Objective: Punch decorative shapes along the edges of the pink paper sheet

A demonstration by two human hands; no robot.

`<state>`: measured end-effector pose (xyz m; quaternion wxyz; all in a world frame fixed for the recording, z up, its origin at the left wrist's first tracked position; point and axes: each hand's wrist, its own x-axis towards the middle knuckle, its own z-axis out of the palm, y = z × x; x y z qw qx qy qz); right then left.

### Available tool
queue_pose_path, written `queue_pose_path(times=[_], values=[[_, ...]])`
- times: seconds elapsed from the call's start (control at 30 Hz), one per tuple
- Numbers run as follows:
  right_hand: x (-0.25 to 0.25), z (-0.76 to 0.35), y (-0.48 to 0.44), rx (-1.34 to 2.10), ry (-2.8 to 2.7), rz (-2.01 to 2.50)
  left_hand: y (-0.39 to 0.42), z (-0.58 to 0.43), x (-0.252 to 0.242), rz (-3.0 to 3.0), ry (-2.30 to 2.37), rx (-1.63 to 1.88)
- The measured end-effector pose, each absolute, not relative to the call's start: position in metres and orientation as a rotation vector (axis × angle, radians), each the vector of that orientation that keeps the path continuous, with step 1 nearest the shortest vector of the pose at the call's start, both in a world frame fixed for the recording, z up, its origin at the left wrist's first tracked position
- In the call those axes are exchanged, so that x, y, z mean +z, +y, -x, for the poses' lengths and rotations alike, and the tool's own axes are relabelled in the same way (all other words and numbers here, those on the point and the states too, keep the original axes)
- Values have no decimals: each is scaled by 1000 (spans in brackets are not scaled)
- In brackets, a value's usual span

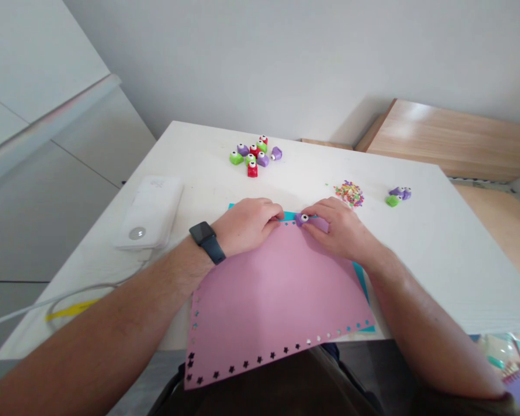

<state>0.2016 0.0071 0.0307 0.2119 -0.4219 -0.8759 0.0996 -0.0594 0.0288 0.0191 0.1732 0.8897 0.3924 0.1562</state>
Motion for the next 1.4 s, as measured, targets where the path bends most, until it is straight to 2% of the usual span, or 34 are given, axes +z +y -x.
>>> queue_pose_path(times=[1.4], values=[[32, -202, 6, 264, -2469, 1158, 22, 46, 11, -2533, 1145, 416]])
